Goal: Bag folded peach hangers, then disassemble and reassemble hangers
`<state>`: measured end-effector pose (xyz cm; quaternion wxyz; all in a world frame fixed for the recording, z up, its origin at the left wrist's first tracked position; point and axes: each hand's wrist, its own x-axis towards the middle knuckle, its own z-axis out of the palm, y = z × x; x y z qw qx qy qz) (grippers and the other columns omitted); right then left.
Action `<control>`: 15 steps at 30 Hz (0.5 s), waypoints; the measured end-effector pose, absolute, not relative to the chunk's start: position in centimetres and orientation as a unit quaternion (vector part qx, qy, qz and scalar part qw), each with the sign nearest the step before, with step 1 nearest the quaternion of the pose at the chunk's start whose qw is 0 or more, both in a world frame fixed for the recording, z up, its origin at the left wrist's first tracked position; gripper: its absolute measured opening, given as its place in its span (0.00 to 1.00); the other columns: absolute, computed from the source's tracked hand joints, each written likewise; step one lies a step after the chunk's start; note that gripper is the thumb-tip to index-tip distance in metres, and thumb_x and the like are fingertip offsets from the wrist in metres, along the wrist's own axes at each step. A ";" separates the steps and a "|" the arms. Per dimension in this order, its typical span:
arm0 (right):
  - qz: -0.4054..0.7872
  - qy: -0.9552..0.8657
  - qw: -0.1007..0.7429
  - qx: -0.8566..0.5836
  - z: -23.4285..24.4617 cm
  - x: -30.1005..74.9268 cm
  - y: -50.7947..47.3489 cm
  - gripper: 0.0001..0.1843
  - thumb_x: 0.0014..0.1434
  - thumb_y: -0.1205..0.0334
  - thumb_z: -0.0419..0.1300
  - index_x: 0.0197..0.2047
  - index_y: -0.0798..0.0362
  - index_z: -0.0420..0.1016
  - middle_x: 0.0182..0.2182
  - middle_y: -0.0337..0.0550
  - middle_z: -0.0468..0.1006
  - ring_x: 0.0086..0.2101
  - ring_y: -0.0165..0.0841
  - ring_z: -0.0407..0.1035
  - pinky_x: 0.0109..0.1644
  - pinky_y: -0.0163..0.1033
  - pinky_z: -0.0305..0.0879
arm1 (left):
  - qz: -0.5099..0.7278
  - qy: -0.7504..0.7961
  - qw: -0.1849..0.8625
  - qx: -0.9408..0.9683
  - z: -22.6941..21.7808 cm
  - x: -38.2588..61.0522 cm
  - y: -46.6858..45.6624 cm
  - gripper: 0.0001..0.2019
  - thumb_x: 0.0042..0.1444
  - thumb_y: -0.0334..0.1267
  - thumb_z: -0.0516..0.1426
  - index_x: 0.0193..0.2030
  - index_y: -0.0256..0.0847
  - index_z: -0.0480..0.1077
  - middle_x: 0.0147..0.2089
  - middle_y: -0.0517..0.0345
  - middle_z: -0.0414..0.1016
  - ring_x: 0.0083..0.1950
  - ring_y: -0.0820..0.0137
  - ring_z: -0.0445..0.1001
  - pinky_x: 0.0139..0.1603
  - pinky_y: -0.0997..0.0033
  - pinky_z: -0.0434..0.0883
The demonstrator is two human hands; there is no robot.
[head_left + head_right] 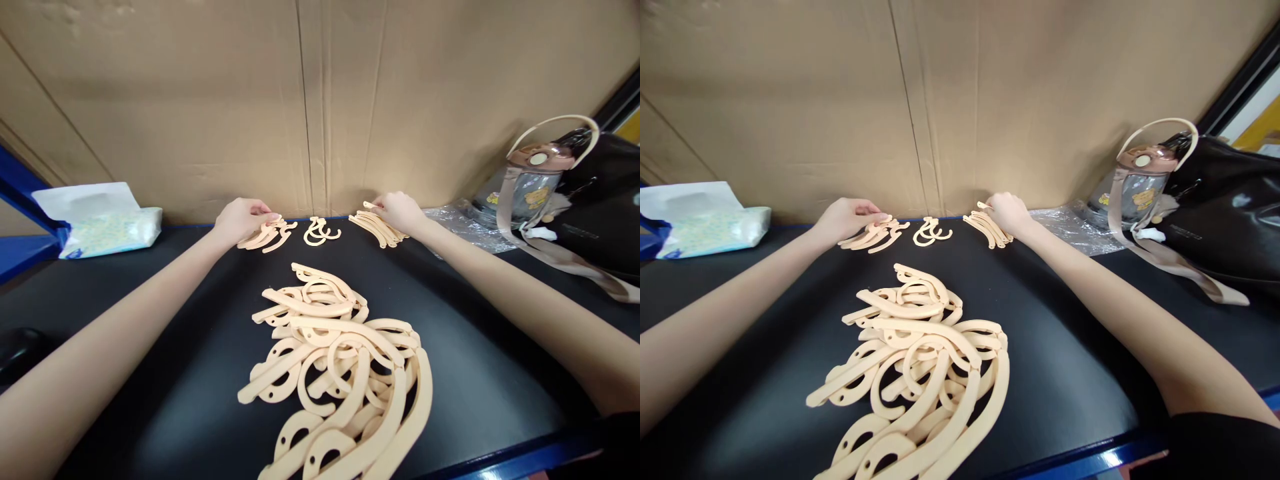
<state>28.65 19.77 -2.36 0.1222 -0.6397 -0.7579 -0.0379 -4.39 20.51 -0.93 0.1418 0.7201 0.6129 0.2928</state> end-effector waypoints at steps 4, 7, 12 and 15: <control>-0.078 -0.747 0.142 -0.645 -2.0 28.4 19.2 0.18 0.66 0.59 0.52 0.47 0.54 0.82 0.43 0.54 0.82 0.43 0.44 0.74 0.40 0.41 0.62 | 0.287 0.626 0.090 0.720 -1.2 -4.3 20.3 0.08 0.47 0.44 0.66 0.26 0.46 0.74 0.35 0.55 0.79 0.38 0.59 0.74 0.33 0.69 0.59; -0.101 -0.760 0.168 -0.620 -0.7 27.2 18.3 0.18 0.68 0.60 0.50 0.50 0.53 0.80 0.47 0.50 0.81 0.45 0.42 0.73 0.41 0.40 0.61 | 0.294 0.627 0.048 0.720 -0.4 -3.6 19.8 0.07 0.51 0.44 0.63 0.30 0.45 0.73 0.41 0.52 0.78 0.43 0.55 0.73 0.35 0.67 0.59; 0.113 -0.866 0.124 -0.471 0.9 22.9 14.6 0.18 0.64 0.49 0.58 0.36 0.54 0.82 0.32 0.42 0.82 0.31 0.32 0.71 0.34 0.36 0.57 | 0.283 0.606 0.041 0.742 1.3 -1.5 18.3 0.08 0.58 0.45 0.58 0.36 0.45 0.74 0.42 0.51 0.79 0.42 0.56 0.73 0.36 0.66 0.59; 0.212 -0.882 0.094 -0.411 0.3 20.6 12.5 0.18 0.60 0.48 0.62 0.33 0.55 0.82 0.29 0.41 0.80 0.29 0.30 0.70 0.32 0.35 0.56 | 0.267 0.591 0.061 0.759 1.7 -0.2 17.4 0.09 0.58 0.44 0.58 0.30 0.44 0.74 0.34 0.53 0.78 0.36 0.60 0.72 0.33 0.67 0.58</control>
